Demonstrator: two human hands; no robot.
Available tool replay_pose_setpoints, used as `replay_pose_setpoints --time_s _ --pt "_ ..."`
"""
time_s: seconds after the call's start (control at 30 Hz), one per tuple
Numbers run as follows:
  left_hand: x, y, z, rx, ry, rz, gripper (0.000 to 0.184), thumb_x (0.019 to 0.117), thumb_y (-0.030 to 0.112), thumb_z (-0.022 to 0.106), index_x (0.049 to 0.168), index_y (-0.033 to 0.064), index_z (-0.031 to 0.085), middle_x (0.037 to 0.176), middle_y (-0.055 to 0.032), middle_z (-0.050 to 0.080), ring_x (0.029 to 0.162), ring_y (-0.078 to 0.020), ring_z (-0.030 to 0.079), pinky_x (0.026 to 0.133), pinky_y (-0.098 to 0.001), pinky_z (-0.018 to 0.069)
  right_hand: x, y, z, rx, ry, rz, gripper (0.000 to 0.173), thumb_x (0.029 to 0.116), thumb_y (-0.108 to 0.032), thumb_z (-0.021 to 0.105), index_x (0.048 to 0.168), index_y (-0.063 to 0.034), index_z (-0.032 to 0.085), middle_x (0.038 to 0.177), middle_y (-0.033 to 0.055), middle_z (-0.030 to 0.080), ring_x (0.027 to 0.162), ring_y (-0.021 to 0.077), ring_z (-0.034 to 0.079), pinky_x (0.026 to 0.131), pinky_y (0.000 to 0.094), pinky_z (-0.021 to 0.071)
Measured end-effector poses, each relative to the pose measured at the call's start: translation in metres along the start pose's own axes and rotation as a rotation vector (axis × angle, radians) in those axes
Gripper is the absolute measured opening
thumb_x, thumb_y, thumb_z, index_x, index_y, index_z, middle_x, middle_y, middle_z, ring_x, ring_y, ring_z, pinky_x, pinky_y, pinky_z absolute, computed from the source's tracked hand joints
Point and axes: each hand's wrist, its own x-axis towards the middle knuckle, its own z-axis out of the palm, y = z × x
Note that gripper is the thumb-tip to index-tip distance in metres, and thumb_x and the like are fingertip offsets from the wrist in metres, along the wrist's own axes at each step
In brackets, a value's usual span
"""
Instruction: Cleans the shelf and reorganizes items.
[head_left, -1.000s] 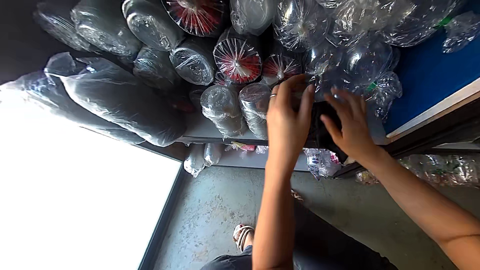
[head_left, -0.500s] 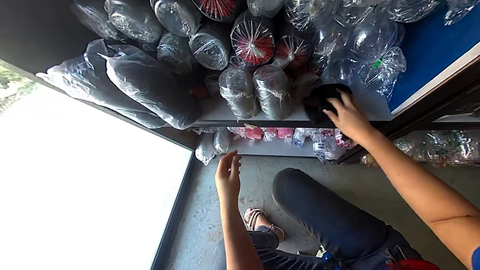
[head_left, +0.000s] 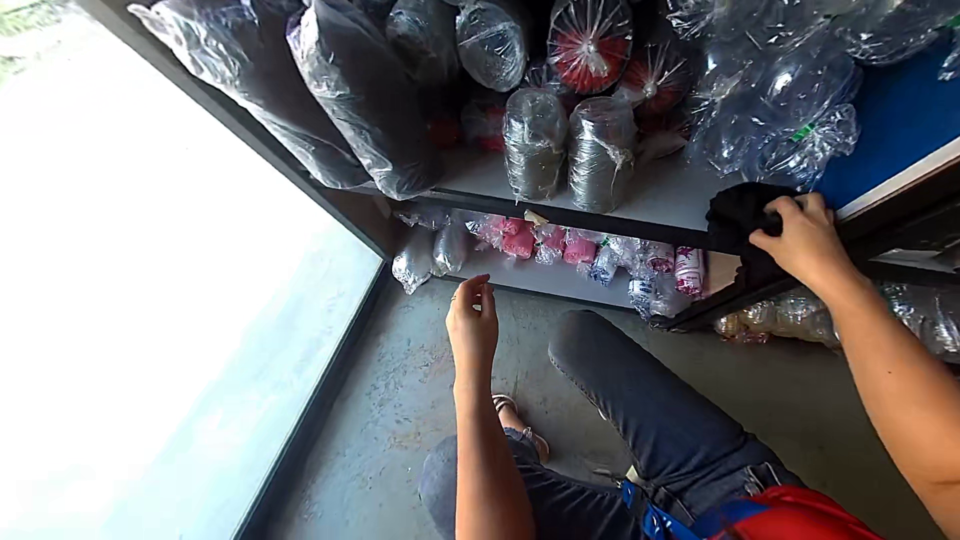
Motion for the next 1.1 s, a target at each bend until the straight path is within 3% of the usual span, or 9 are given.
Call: replay_pose_setpoints --time_s 0.2,0.3,0.5,0.67,0.77,0.87,0.93,1.0,1.1 --pt "0.005 -0.003 0.012 0.047 -0.043 0.015 0.029 0.1058 0.010 0.049 0.123 -0.0069 0.066 0.108 -0.0238 0.071 0.099 -0.0332 0.070 0.090 -0.0463 0.0537 -0.002 -0.067 0.004 0.207 0.177 -0.232 0.045 0.0894 -0.006 0.073 0.128 0.0117 0.058 0.141 0.0372 0.046 0.129 0.0517 0.049 0.105 0.0619 0.0429" --pt "0.005 -0.007 0.015 0.088 -0.071 0.008 0.030 0.1059 0.010 0.048 0.124 -0.0068 0.066 0.110 -0.0238 0.071 0.100 -0.0347 0.070 0.092 -0.0486 0.0532 0.025 -0.094 0.042 0.155 0.036 -0.317 0.042 0.0929 -0.010 0.069 0.130 0.0071 0.059 0.146 0.0344 0.043 0.131 0.0545 0.045 0.104 0.0662 0.0425" --pt "0.006 -0.009 0.013 0.089 -0.070 -0.017 0.030 0.1054 0.009 0.048 0.124 -0.0069 0.065 0.112 -0.0244 0.070 0.102 -0.0349 0.069 0.094 -0.0473 0.0528 0.018 -0.087 0.046 0.097 -0.050 -0.340 0.040 0.0898 -0.016 0.076 0.121 0.0062 0.065 0.139 0.0320 0.050 0.127 0.0555 0.046 0.101 0.0690 0.0398" --pt "0.005 0.002 0.015 -0.197 -0.148 0.070 0.032 0.1055 0.013 0.050 0.126 -0.0066 0.064 0.113 -0.0216 0.071 0.099 -0.0268 0.070 0.088 -0.0407 0.0558 -0.018 -0.087 0.025 0.307 -0.030 -0.420 0.037 0.0865 -0.013 0.073 0.113 0.0108 0.066 0.126 0.0325 0.058 0.120 0.0476 0.055 0.101 0.0599 0.0431" --pt "0.001 0.013 0.017 -0.599 -0.333 0.049 0.044 0.1019 0.022 0.057 0.137 -0.0048 0.053 0.131 -0.0159 0.063 0.102 -0.0157 0.068 0.083 -0.0328 0.0579 -0.034 -0.118 0.029 0.496 -0.134 -0.533 0.037 0.0864 -0.014 0.070 0.115 0.0090 0.066 0.124 0.0273 0.060 0.117 0.0353 0.058 0.099 0.0508 0.0478" --pt "-0.006 0.018 0.022 -0.893 -0.446 0.077 0.085 0.0909 0.031 0.070 0.155 -0.0030 0.026 0.148 -0.0132 0.050 0.114 -0.0124 0.065 0.093 -0.0326 0.0576 -0.050 -0.161 0.048 0.604 -0.285 -0.712 0.034 0.0861 -0.013 0.073 0.114 0.0060 0.068 0.125 0.0247 0.062 0.119 0.0310 0.059 0.101 0.0456 0.0494" --pt "-0.007 0.015 0.021 -0.998 -0.408 0.066 0.087 0.0899 0.020 0.069 0.156 -0.0035 0.018 0.140 -0.0128 0.055 0.116 -0.0118 0.064 0.100 -0.0337 0.0552 -0.057 -0.182 0.061 0.609 -0.455 -0.866 0.038 0.0887 -0.016 0.075 0.120 0.0034 0.068 0.135 0.0233 0.059 0.127 0.0297 0.056 0.107 0.0432 0.0471" --pt "-0.006 0.007 0.012 -1.030 -0.291 0.010 0.074 0.0900 0.010 0.063 0.152 -0.0028 0.024 0.126 -0.0098 0.062 0.108 -0.0118 0.067 0.095 -0.0353 0.0576 -0.056 -0.190 0.065 0.621 -0.528 -0.950 0.045 0.0916 -0.021 0.074 0.130 0.0005 0.065 0.144 0.0210 0.055 0.134 0.0277 0.053 0.112 0.0419 0.0444" --pt "-0.004 -0.003 -0.007 -1.088 -0.066 -0.032 0.060 0.0921 0.013 0.055 0.145 -0.0006 0.031 0.111 -0.0019 0.067 0.095 -0.0082 0.069 0.086 -0.0329 0.0605 -0.040 -0.179 0.062 0.710 -0.171 -0.777 0.046 0.0950 -0.021 0.069 0.134 0.0018 0.060 0.140 0.0216 0.057 0.129 0.0301 0.058 0.105 0.0462 0.0519"
